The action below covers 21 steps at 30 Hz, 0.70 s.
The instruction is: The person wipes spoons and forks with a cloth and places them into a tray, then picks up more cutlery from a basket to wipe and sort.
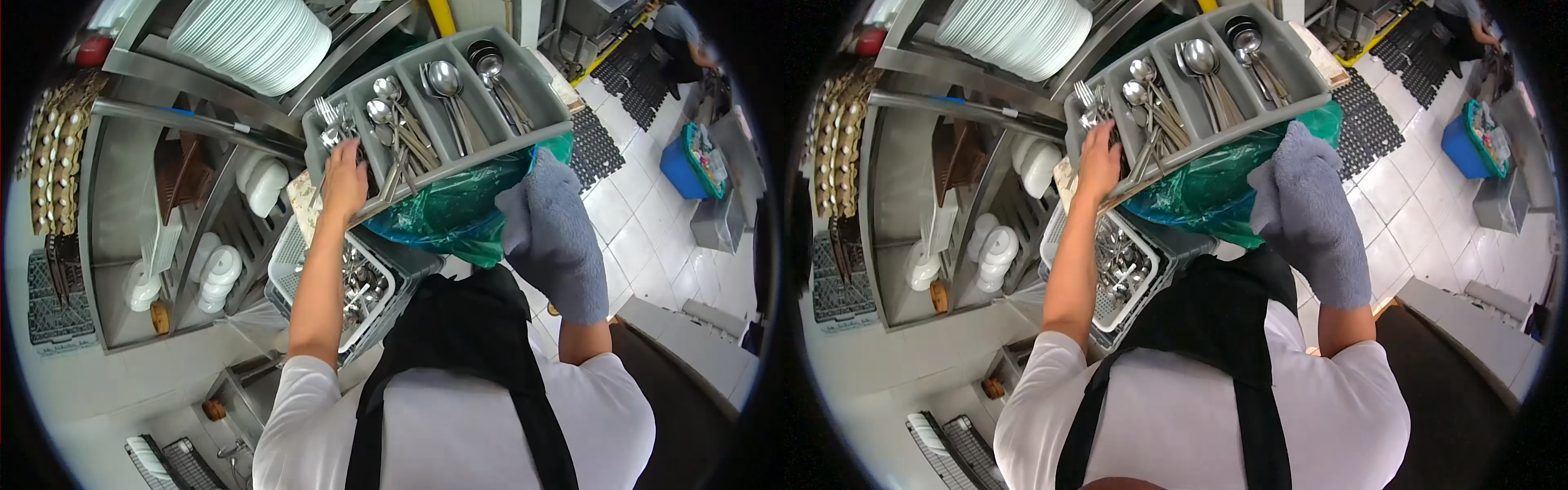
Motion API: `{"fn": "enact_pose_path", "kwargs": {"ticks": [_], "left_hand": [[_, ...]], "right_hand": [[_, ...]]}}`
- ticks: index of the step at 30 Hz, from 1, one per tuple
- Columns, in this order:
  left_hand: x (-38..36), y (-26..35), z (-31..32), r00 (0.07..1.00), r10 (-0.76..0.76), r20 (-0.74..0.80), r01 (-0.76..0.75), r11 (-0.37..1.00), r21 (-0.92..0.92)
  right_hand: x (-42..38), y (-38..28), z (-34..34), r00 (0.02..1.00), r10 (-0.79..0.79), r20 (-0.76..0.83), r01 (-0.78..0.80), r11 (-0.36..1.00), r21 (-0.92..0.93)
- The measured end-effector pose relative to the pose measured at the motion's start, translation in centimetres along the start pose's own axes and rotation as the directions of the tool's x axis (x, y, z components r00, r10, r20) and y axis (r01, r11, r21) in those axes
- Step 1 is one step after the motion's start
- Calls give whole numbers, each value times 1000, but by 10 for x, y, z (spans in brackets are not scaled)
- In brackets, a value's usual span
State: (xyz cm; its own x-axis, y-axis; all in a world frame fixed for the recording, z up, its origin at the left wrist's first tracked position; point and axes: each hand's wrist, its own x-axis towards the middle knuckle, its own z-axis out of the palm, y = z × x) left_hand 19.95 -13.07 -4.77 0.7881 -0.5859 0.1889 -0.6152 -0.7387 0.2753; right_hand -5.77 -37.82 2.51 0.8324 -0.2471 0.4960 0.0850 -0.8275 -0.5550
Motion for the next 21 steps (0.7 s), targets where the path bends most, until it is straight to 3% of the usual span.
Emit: {"fn": "enact_pose_path", "kwargs": {"ticks": [2,3,5,6,7,9,11,13,14,15,17,21], "left_hand": [[3,5,-6,999,-39,5,39,984,-176],[-2,11,-11,999,-38,4,38,983,-181],[-15,15,-21,994,-67,-92,76,992,101],[-20,13,-21,979,-85,-186,120,976,181],[-21,10,-22,978,-91,-187,124,976,178],[-24,7,-26,972,-222,-77,234,938,256],[-19,10,-31,969,-232,-85,247,918,310],[-13,12,-33,921,-368,125,309,889,338],[-15,-1,-25,956,-279,93,226,899,376],[-12,0,-27,955,-283,89,231,897,376],[-12,5,-33,881,-416,227,294,855,426],[-5,11,-37,877,-412,247,290,864,412]], "right_hand": [[1,4,1,999,-29,-17,29,1000,7],[1,6,-1,999,-39,-21,39,999,8],[3,11,0,999,-47,-26,47,999,11],[4,14,-2,998,-53,-26,53,999,9],[6,16,-2,998,-60,-30,60,998,9],[8,21,0,997,-73,-32,74,997,4],[9,25,2,996,-83,-34,83,997,-3],[9,25,5,995,-97,-38,97,995,-5],[10,26,4,995,-98,-34,98,995,2],[10,25,3,995,-94,-30,94,996,10],[11,23,2,996,-87,-17,87,996,24],[13,20,1,996,-91,1,91,994,52]]}}
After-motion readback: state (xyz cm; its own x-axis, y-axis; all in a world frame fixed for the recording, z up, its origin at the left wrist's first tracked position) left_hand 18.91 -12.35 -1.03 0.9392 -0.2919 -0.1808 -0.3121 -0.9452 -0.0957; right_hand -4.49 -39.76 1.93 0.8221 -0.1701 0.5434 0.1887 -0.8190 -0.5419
